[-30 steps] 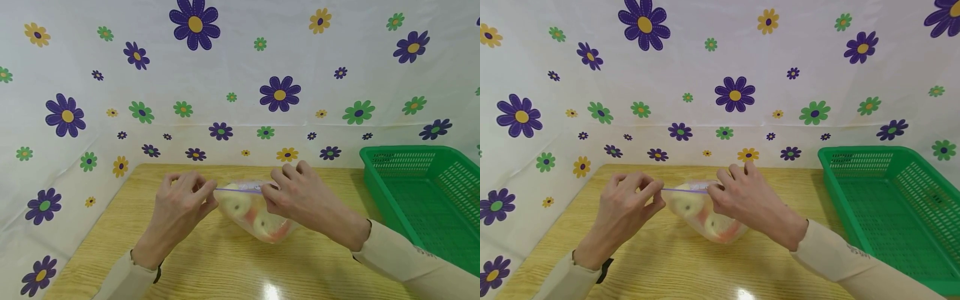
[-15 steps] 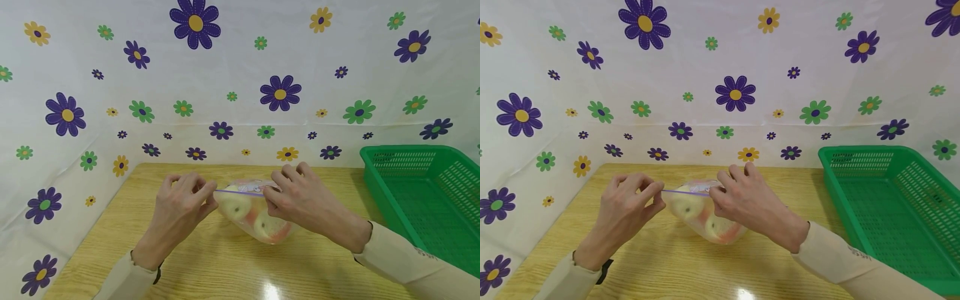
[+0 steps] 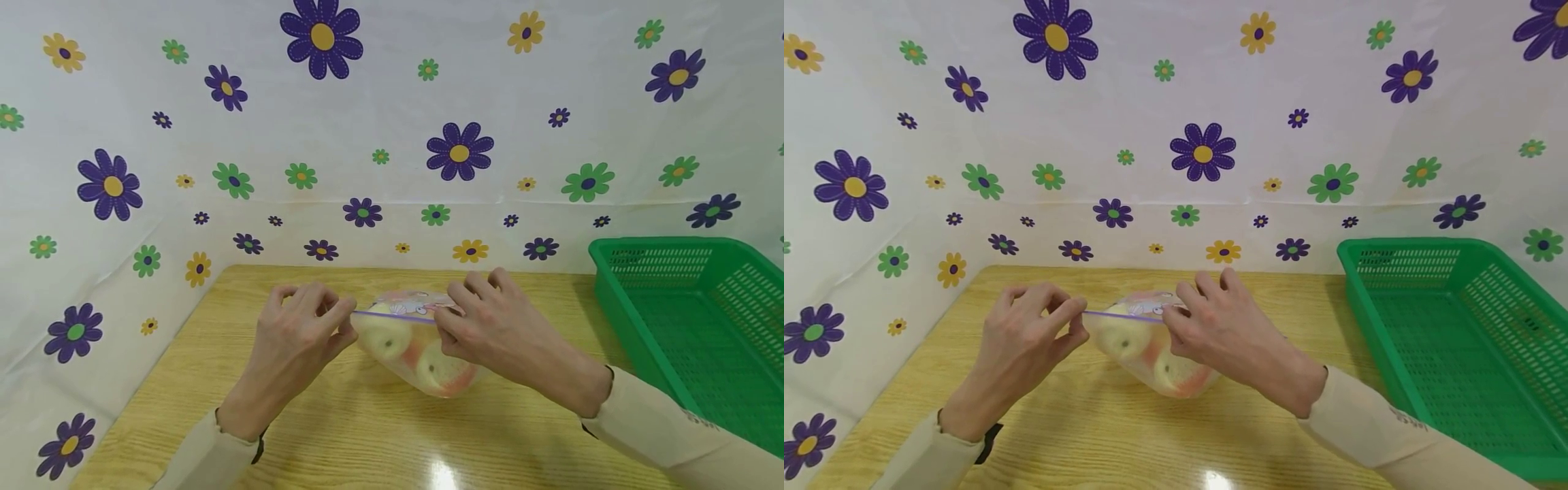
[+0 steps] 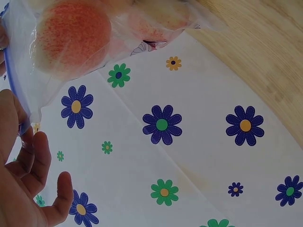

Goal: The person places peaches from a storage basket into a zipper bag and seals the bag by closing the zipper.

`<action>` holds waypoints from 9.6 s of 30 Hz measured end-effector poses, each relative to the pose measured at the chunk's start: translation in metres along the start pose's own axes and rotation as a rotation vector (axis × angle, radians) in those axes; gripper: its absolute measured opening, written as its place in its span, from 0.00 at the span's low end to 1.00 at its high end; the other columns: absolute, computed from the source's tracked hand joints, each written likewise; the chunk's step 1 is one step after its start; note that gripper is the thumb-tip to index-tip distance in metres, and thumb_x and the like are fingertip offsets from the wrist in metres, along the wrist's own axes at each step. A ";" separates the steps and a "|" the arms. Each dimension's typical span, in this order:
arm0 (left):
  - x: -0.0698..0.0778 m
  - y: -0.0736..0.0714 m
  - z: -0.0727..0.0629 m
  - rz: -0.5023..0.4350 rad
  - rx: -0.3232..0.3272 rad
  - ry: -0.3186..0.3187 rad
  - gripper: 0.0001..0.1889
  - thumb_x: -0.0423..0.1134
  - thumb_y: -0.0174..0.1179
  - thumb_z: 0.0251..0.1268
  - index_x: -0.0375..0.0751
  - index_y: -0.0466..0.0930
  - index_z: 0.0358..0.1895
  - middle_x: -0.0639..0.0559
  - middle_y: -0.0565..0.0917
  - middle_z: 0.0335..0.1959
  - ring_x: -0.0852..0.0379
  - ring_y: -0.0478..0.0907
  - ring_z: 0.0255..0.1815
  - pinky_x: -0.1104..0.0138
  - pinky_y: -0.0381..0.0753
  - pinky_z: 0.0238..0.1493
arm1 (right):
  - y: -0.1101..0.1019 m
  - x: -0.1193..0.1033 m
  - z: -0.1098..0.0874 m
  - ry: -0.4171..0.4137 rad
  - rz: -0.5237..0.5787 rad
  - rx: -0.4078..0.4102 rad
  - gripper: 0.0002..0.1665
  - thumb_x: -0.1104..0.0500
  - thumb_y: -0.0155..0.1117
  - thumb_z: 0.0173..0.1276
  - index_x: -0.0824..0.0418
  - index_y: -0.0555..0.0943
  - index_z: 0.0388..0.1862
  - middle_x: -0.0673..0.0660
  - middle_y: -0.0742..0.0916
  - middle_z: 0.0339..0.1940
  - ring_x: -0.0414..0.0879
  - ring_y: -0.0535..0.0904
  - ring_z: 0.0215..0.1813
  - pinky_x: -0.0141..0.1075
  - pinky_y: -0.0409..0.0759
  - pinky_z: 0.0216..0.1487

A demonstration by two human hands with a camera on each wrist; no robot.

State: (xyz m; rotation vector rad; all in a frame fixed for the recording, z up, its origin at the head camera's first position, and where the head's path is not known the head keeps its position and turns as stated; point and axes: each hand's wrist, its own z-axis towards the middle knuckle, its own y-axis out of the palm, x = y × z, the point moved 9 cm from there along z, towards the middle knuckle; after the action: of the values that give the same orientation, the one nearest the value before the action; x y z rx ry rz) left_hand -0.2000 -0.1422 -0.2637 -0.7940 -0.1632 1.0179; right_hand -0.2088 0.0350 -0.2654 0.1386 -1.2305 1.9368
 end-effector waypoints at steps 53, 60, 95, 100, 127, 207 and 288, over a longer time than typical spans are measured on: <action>0.000 0.001 -0.006 -0.007 -0.003 -0.008 0.06 0.33 0.62 0.55 0.47 0.79 0.35 0.50 0.79 0.30 0.55 0.76 0.29 0.53 0.82 0.43 | -0.003 0.002 -0.017 0.051 0.037 0.038 0.11 0.52 0.68 0.59 0.54 0.74 0.30 0.53 0.79 0.29 0.51 0.78 0.35 0.43 0.77 0.33; 0.000 0.001 -0.006 -0.015 -0.008 -0.011 0.05 0.33 0.62 0.56 0.47 0.78 0.34 0.50 0.79 0.31 0.55 0.77 0.29 0.52 0.82 0.43 | 0.000 0.001 -0.019 0.054 0.022 -0.006 0.13 0.51 0.69 0.60 0.53 0.74 0.32 0.53 0.81 0.31 0.52 0.79 0.37 0.42 0.78 0.34; -0.002 0.004 -0.009 -0.024 -0.022 -0.030 0.05 0.34 0.63 0.58 0.47 0.81 0.37 0.50 0.80 0.31 0.54 0.78 0.29 0.52 0.82 0.44 | 0.002 0.003 -0.029 0.066 -0.002 -0.059 0.16 0.47 0.73 0.60 0.54 0.76 0.34 0.54 0.83 0.34 0.51 0.78 0.37 0.41 0.77 0.35; -0.002 0.003 -0.008 -0.028 -0.013 -0.028 0.05 0.34 0.62 0.58 0.47 0.81 0.37 0.50 0.80 0.31 0.54 0.78 0.29 0.52 0.82 0.44 | 0.000 0.004 -0.032 0.073 0.011 -0.036 0.17 0.47 0.75 0.58 0.54 0.77 0.33 0.54 0.83 0.34 0.51 0.78 0.38 0.42 0.77 0.35; 0.001 0.005 -0.010 -0.006 0.019 -0.021 0.05 0.34 0.59 0.57 0.47 0.80 0.36 0.50 0.79 0.30 0.55 0.77 0.27 0.52 0.83 0.41 | 0.001 0.010 -0.034 0.108 -0.001 -0.057 0.18 0.46 0.75 0.60 0.54 0.77 0.33 0.54 0.83 0.34 0.52 0.79 0.37 0.43 0.78 0.35; 0.001 0.005 -0.015 -0.025 0.004 -0.020 0.04 0.34 0.59 0.57 0.47 0.79 0.35 0.51 0.79 0.29 0.55 0.77 0.27 0.52 0.81 0.42 | -0.005 0.012 -0.050 0.131 0.005 -0.021 0.13 0.51 0.73 0.55 0.54 0.77 0.32 0.54 0.81 0.32 0.51 0.78 0.37 0.43 0.77 0.34; -0.003 0.007 -0.019 -0.033 -0.034 -0.065 0.06 0.34 0.63 0.56 0.47 0.82 0.37 0.50 0.81 0.31 0.54 0.78 0.29 0.50 0.83 0.45 | -0.006 0.029 -0.065 0.250 0.126 -0.044 0.09 0.54 0.75 0.52 0.51 0.82 0.30 0.52 0.82 0.31 0.50 0.77 0.37 0.42 0.77 0.34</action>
State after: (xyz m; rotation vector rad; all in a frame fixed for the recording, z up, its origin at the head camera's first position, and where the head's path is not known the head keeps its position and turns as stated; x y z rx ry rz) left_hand -0.1973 -0.1525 -0.2814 -0.7871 -0.2491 1.0121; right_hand -0.2030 0.1040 -0.2805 -0.2033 -1.1358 1.9633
